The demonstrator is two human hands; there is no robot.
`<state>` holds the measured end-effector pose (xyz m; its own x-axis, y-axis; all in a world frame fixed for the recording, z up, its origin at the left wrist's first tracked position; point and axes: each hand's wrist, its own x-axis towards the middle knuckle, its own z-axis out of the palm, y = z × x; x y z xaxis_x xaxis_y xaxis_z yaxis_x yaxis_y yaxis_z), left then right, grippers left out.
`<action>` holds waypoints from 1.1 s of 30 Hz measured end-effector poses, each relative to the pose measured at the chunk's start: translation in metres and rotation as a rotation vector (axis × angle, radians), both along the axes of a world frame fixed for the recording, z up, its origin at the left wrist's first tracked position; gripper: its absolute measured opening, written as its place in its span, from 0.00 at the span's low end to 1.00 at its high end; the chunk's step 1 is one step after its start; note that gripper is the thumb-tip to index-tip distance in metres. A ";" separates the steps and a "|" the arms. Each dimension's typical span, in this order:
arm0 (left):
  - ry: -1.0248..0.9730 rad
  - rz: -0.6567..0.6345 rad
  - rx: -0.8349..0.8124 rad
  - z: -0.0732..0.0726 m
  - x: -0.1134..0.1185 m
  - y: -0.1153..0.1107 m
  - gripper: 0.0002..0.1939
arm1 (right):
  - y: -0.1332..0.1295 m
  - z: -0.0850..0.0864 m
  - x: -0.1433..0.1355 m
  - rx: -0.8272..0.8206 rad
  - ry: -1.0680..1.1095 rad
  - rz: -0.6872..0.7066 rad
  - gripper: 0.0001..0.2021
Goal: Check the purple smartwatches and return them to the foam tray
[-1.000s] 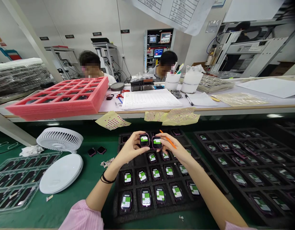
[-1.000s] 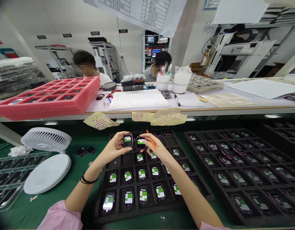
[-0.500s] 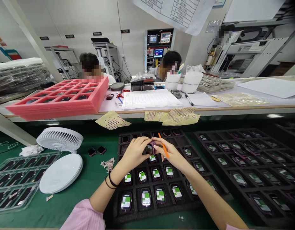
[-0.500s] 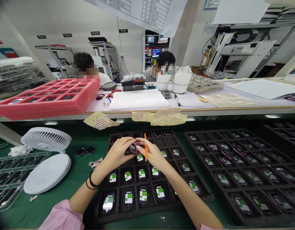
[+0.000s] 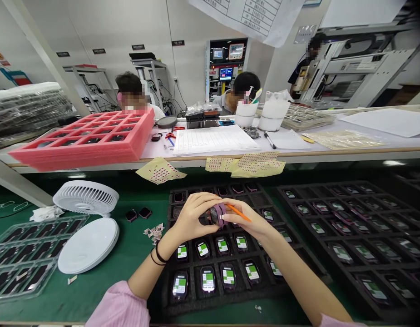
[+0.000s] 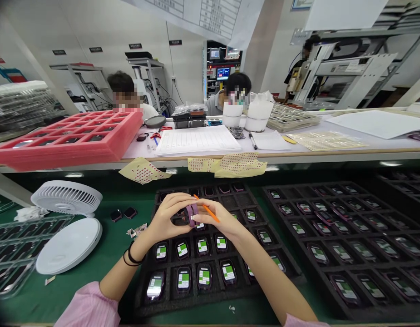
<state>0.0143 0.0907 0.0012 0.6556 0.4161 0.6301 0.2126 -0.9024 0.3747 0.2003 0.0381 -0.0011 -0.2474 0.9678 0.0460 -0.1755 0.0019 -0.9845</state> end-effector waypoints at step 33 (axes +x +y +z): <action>-0.092 0.032 -0.175 0.002 -0.005 -0.002 0.26 | -0.027 0.011 0.014 0.661 0.025 -0.457 0.24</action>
